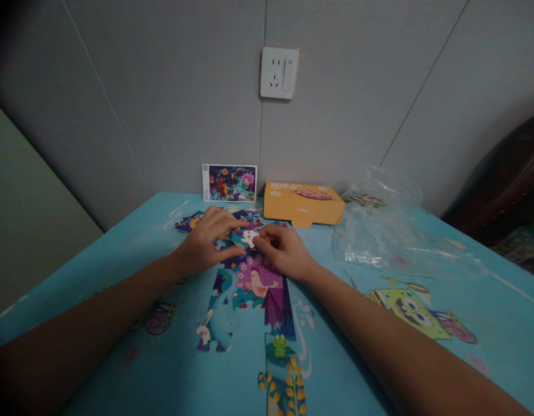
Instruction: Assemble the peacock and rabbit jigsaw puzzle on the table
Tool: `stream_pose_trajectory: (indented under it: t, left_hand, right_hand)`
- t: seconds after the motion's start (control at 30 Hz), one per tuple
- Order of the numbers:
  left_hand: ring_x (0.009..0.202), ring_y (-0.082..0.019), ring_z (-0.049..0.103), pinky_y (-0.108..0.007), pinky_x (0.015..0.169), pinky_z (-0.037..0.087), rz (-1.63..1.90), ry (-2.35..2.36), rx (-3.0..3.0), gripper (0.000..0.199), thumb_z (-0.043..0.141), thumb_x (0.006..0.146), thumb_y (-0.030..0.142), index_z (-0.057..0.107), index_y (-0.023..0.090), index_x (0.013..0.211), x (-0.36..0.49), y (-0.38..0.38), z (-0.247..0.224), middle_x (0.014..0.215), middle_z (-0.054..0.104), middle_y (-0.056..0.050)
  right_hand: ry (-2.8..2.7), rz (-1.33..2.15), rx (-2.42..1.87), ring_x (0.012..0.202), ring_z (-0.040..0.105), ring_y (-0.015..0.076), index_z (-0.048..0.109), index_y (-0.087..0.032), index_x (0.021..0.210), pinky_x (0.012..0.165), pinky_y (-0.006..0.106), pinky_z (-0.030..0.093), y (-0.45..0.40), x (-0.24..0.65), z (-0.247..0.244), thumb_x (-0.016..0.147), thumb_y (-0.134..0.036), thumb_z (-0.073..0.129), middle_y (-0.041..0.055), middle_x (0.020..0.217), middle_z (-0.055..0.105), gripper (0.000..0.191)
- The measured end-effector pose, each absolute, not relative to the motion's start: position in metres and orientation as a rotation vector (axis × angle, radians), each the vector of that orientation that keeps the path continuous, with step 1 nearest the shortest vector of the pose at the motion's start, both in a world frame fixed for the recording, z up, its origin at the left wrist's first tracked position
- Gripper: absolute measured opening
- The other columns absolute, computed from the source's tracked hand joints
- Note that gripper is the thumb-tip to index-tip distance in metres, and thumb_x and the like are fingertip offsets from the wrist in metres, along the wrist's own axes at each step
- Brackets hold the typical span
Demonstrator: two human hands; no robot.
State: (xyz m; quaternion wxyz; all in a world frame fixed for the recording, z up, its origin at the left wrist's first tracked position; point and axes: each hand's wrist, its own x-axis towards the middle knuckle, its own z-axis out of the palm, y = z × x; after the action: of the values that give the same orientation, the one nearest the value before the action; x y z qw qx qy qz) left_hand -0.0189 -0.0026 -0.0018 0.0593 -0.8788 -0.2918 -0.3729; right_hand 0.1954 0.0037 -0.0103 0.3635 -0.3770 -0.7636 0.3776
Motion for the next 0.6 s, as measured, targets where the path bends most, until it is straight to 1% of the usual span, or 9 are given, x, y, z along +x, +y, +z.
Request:
stream_pose_trajectory:
  t: [0.1,0.27,0.47,0.6]
  left_hand:
    - [0.093,-0.023,0.052,-0.038,0.085,0.042,-1.118,-0.902,-2.665,0.046,0.072,0.078,0.04,0.061,0.016,0.115,-0.0194,-0.0017,-0.003,0.096,0.063,-0.007]
    - [0.096,-0.023,0.053,-0.038,0.086,0.042,-1.145,-0.914,-2.668,0.043,0.074,0.077,0.035,0.062,0.016,0.113,-0.0198,-0.0012,-0.0035,0.097,0.063,-0.008]
    - [0.096,-0.023,0.054,-0.039,0.086,0.043,-1.23,-0.902,-2.686,0.042,0.076,0.075,0.034,0.064,0.019,0.112,-0.0195,-0.0003,-0.002,0.097,0.064,-0.007]
    - [0.09,-0.021,0.058,-0.038,0.085,0.045,-1.372,-0.94,-2.751,0.039,0.078,0.073,0.033,0.066,0.019,0.108,-0.0181,-0.0033,0.0,0.087,0.068,-0.004]
  right_hand:
    - [-1.973,0.976,-0.971,0.049,0.035,0.0074,0.053,-0.015,0.073,0.046,0.022,0.027,0.0035,0.1951,-0.0106,0.083,-0.051,0.056,-0.0053,0.056,0.041,0.038]
    - [-1.97,0.976,-1.009,0.049,0.036,0.0078,0.054,-0.015,0.076,0.046,0.022,0.026,0.0019,0.1954,-0.0109,0.082,-0.052,0.057,-0.0057,0.055,0.041,0.038]
    - [-1.941,1.021,-1.004,0.047,0.036,0.0075,0.053,-0.015,0.076,0.046,0.022,0.027,0.0006,0.1925,-0.0089,0.082,-0.054,0.057,-0.0066,0.054,0.041,0.04]
    - [-1.93,1.028,-0.981,0.047,0.033,0.0067,0.049,-0.016,0.068,0.045,0.022,0.023,-0.0019,0.193,-0.0066,0.082,-0.055,0.057,-0.0066,0.053,0.038,0.042]
